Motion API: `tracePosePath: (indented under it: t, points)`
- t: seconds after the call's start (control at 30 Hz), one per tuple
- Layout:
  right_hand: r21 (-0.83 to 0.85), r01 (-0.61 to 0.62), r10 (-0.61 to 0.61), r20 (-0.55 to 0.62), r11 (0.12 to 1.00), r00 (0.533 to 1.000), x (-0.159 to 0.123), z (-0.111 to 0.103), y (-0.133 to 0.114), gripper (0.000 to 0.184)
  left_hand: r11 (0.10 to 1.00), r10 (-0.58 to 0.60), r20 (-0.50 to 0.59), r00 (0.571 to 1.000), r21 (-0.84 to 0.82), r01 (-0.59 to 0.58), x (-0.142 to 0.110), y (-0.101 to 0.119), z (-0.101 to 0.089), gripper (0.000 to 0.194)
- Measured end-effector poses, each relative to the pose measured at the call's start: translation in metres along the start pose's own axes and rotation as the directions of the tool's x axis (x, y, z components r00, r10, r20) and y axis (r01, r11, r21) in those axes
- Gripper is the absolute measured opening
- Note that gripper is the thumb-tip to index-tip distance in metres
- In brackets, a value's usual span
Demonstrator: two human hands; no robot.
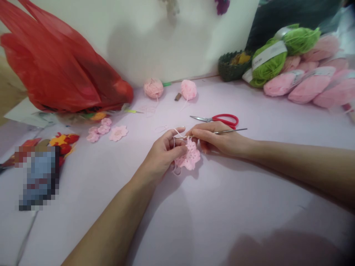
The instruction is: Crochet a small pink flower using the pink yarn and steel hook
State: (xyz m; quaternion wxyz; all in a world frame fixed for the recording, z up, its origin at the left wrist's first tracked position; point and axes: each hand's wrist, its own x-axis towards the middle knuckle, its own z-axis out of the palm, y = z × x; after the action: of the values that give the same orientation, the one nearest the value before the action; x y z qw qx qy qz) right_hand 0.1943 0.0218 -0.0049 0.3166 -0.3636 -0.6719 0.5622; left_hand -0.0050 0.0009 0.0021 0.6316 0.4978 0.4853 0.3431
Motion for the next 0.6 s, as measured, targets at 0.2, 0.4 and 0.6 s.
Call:
tracePosePath:
  t: [0.2,0.4,0.6]
  points:
    - [-0.018,-0.034,0.033,-0.016,0.999,0.999,0.0005,-0.0004,0.0001,0.032,1.000,-0.002,0.001,1.000,-0.003,0.002,-0.0017,0.0023,0.0015,0.062]
    - [-0.017,-0.009,0.009,-0.018,1.000,1.000,0.0015,-0.0008,0.0022,0.033,1.000,0.006,-0.018,1.000,-0.012,-0.007,-0.0027,0.0038,0.0017,0.069]
    - [-0.012,-0.024,0.023,-0.030,1.000,0.999,0.0009,-0.0008,0.0007,0.031,1.000,0.015,-0.028,0.999,0.012,-0.014,-0.0024,0.0035,0.0012,0.067]
